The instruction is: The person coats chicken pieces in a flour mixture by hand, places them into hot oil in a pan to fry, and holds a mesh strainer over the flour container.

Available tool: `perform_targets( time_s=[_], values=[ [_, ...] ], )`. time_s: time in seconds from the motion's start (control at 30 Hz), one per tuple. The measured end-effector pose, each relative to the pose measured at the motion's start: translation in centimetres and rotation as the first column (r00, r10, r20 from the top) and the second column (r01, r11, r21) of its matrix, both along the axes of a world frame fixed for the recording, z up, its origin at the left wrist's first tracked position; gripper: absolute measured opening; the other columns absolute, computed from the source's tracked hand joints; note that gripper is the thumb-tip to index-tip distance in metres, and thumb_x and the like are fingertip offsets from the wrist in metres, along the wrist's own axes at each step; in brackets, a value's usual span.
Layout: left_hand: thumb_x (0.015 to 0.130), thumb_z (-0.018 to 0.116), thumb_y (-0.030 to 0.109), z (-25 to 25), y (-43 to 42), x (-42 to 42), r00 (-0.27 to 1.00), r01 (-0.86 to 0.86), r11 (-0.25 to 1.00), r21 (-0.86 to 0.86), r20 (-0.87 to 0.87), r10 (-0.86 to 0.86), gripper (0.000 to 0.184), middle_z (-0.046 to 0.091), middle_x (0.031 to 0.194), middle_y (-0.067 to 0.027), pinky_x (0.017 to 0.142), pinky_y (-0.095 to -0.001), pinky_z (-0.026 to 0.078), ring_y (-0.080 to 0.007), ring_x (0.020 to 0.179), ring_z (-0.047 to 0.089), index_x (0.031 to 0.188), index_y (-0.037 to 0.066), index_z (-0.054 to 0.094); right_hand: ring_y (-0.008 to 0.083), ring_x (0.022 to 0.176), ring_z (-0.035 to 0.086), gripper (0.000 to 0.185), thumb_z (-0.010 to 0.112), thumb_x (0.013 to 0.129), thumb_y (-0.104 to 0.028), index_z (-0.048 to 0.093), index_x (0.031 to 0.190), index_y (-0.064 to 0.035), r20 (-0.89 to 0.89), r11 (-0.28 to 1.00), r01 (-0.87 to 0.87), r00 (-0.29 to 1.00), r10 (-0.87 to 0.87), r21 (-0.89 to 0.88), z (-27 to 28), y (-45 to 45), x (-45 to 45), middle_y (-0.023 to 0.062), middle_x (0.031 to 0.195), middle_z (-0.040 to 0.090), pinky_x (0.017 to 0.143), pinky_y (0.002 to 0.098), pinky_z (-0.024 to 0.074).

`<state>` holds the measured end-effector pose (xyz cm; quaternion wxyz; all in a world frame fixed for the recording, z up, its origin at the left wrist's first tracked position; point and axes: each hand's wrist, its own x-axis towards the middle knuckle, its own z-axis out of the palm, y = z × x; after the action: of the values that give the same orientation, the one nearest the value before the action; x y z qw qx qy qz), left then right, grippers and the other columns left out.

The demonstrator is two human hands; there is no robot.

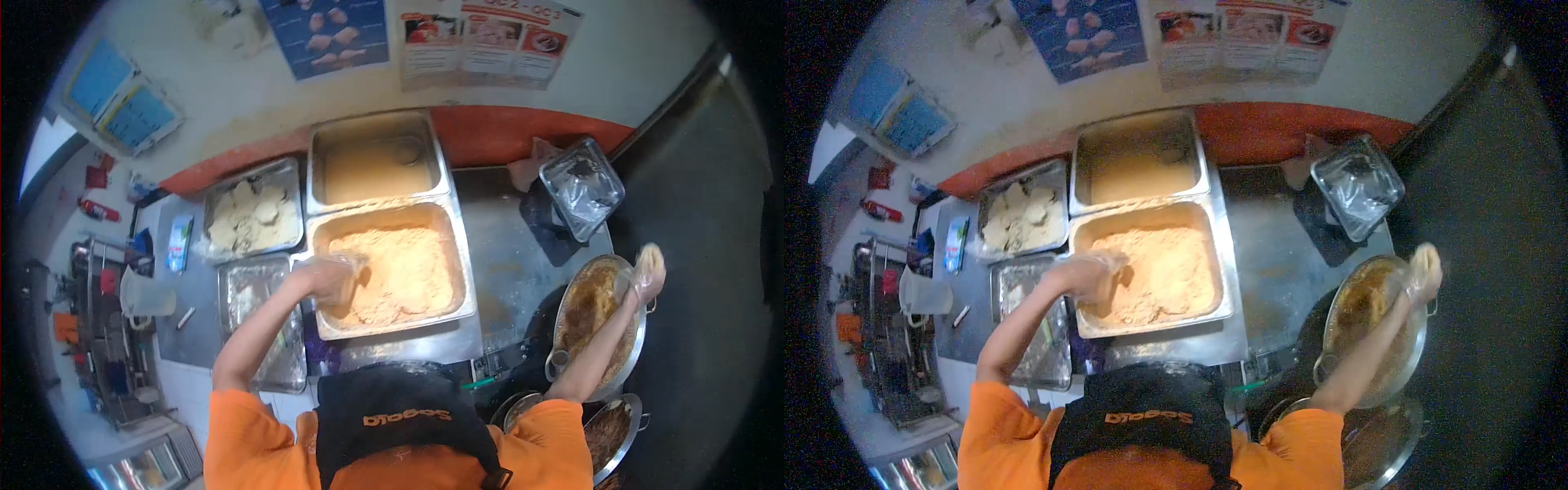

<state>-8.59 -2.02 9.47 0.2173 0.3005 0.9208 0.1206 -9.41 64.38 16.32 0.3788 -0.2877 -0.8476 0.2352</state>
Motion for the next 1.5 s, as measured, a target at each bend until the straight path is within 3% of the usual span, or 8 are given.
perform_targets(
  time_s=[0.1, 0.23, 0.3, 0.37, 0.77, 0.9, 1.23, 1.5],
  values=[
    [0.085, 0.056, 0.019, -3.1, 1.2, 1.5, 0.980, 0.078, 0.982, -0.174, -0.170, -0.108, 0.034, 0.071, 0.109, -0.0208, 0.090, -0.0465, 0.053, -0.0355, 0.101, 0.069, 0.112, 0.002, 0.069, 0.0109, 0.078, 0.064, 0.022, 0.072, 0.089, -0.014, 0.074, 0.108, -0.0029, -0.237, 0.851, -0.467, 0.878, 0.415, -0.239, 4.3, -13.0, -3.8, 0.0027, 0.091, 0.071, 0.069, 0.0267, 0.0527],
    [0.077, 0.063, 0.015, -4.1, 2.3, 1.4, 0.963, 0.115, 0.905, -0.410, -0.178, -0.203, 0.027, 0.072, 0.091, -0.0163, 0.074, -0.0420, 0.057, -0.0351, 0.085, 0.070, 0.102, 0.007, 0.070, 0.0231, 0.092, 0.070, 0.024, 0.071, 0.083, -0.022, 0.075, 0.104, -0.0117, 0.330, 0.419, -0.874, 0.331, 0.884, -0.246, 2.0, -31.0, -4.6, 0.0094, 0.104, 0.074, 0.083, 0.0372, 0.0562],
    [0.076, 0.065, 0.014, -1.7, 2.3, 0.9, 0.987, 0.090, 0.949, -0.301, -0.098, -0.124, 0.023, 0.073, 0.095, -0.0200, 0.077, -0.0452, 0.057, -0.0366, 0.090, 0.071, 0.095, 0.005, 0.073, 0.0313, 0.102, 0.068, 0.040, 0.069, 0.085, -0.024, 0.063, 0.122, -0.0099, 0.586, 0.038, -0.958, -0.142, 0.797, -0.283, -5.5, -36.3, -4.8, 0.0188, 0.116, 0.069, 0.085, 0.0442, 0.0548],
    [0.074, 0.066, 0.014, -0.8, 1.8, 0.6, 0.998, -0.009, 0.981, -0.193, -0.058, -0.002, 0.022, 0.072, 0.095, -0.0225, 0.078, -0.0465, 0.057, -0.0377, 0.091, 0.071, 0.091, 0.003, 0.074, 0.0348, 0.104, 0.066, 0.041, 0.071, 0.084, -0.026, 0.062, 0.120, -0.0091, 0.877, 0.117, -0.900, -0.369, 0.308, -0.420, -5.0, -41.9, -4.3, 0.0204, 0.117, 0.068, 0.088, 0.0451, 0.0526],
    [0.072, 0.069, 0.021, 0.3, -2.4, -1.1, 0.947, -0.314, 0.928, 0.202, -0.006, 0.322, 0.019, 0.069, 0.078, -0.0222, 0.067, -0.0441, 0.055, -0.0390, 0.075, 0.068, 0.078, 0.003, 0.069, 0.0348, 0.105, 0.067, 0.053, 0.078, 0.079, -0.035, 0.063, 0.121, -0.0071, 0.888, 0.099, -0.908, -0.367, 0.278, -0.406, -8.9, -42.2, -8.1, 0.0200, 0.107, 0.071, 0.089, 0.0428, 0.0524],
    [0.073, 0.072, 0.024, -0.1, -3.2, -2.3, 0.959, -0.250, 0.932, 0.264, -0.065, 0.275, 0.022, 0.068, 0.078, -0.0225, 0.067, -0.0434, 0.055, -0.0387, 0.074, 0.067, 0.082, 0.004, 0.070, 0.0366, 0.100, 0.068, 0.058, 0.081, 0.075, -0.049, 0.070, 0.112, -0.0057, 0.587, 0.065, -0.948, -0.139, 0.798, -0.313, -7.1, -40.5, -7.4, 0.0218, 0.104, 0.071, 0.086, 0.0453, 0.0532],
    [0.072, 0.077, 0.038, 2.3, -4.6, -3.8, 0.895, -0.391, 0.905, 0.166, -0.159, 0.416, 0.043, 0.068, 0.093, -0.0248, 0.078, -0.0471, 0.053, -0.0405, 0.087, 0.067, 0.086, -0.001, 0.069, 0.0380, 0.092, 0.070, 0.034, 0.070, 0.083, -0.033, 0.072, 0.097, -0.0024, 0.484, 0.074, -0.685, -0.429, 0.763, -0.725, -12.0, -38.6, -4.8, 0.0232, 0.104, 0.071, 0.080, 0.0452, 0.0556],
    [0.077, 0.076, 0.032, 4.2, -3.4, -3.0, 0.873, -0.458, 0.704, 0.543, 0.124, 0.473, 0.038, 0.072, 0.100, -0.0190, 0.084, -0.0420, 0.053, -0.0320, 0.093, 0.068, 0.105, 0.007, 0.072, 0.0342, 0.093, 0.070, 0.045, 0.075, 0.078, -0.033, 0.070, 0.110, -0.0037, 0.787, 0.127, -0.861, -0.377, 0.489, -0.492, -7.5, -40.6, -5.1, 0.0204, 0.104, 0.072, 0.083, 0.0443, 0.0553]
  ],
)
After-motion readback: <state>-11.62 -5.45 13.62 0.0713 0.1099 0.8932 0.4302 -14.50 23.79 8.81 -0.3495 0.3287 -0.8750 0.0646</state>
